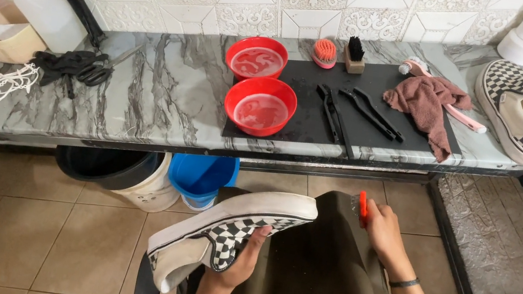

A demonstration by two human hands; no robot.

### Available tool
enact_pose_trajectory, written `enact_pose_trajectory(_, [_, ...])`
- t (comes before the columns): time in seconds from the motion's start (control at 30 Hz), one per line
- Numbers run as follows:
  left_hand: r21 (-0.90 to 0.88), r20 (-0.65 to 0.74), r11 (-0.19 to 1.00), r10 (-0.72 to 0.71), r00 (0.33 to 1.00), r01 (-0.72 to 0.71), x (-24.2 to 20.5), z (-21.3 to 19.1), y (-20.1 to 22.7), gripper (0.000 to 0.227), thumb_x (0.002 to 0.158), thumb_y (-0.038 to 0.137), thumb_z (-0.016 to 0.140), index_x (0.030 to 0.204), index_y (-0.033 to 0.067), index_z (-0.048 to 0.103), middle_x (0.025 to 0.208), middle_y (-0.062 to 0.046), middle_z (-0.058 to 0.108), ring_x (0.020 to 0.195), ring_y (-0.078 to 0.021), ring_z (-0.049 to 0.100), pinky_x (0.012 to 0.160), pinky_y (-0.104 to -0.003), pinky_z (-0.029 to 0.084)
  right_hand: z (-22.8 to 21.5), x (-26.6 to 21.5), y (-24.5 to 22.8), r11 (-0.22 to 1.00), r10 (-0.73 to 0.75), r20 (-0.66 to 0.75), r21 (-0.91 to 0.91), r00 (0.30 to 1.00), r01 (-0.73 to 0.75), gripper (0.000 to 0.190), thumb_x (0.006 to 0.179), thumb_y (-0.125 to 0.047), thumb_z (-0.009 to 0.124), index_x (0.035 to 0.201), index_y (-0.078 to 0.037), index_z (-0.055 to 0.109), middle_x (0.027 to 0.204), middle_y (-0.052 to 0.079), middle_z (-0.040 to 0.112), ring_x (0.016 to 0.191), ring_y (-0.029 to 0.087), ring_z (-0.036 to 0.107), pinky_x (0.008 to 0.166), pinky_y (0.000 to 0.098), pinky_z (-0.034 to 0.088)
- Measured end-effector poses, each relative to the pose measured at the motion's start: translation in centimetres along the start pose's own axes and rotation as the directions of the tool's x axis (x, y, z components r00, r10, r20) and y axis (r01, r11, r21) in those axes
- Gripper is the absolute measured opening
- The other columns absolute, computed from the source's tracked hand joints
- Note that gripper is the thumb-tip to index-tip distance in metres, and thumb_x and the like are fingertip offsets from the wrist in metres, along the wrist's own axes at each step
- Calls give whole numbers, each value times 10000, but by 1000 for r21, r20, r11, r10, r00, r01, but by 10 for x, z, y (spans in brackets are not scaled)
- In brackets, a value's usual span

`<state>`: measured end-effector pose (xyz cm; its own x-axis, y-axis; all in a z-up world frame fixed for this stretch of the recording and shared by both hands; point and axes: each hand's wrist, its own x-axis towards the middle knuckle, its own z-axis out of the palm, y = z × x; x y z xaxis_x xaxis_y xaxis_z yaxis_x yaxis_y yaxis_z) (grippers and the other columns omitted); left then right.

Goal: The person scrubs a black-and-white checkered slip-on shoe with an orange brush dipped in soapy water, then wipes it with a cloth. The process is repeated on different areas of the shoe.

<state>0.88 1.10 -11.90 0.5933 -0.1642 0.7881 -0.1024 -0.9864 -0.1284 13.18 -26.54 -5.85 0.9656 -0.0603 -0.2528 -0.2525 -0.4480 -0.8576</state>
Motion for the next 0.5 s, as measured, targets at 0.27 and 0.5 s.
enact_pose_trajectory(0.27, [-451,869,-808,-494,-20,379,99,-76,13,729,784,153,667,1483,22,505,1499,-143,592,1333,-328,573,1077,-484,507,8,-2,-23,994,-105,69,-26,992,107,438,873,-302,434,495,-81,460,529,41,378,546,176,355,566,353,289])
enact_pose_trajectory(0.5, [-27,980,-722,-156,-124,692,106,-86,-2,676,675,269,778,1259,-58,687,1248,-206,742,1146,-353,678,980,-469,556,-3,27,-16,744,-620,130,-215,774,632,308,830,-152,458,571,-115,296,575,13,334,613,164,335,674,385,266])
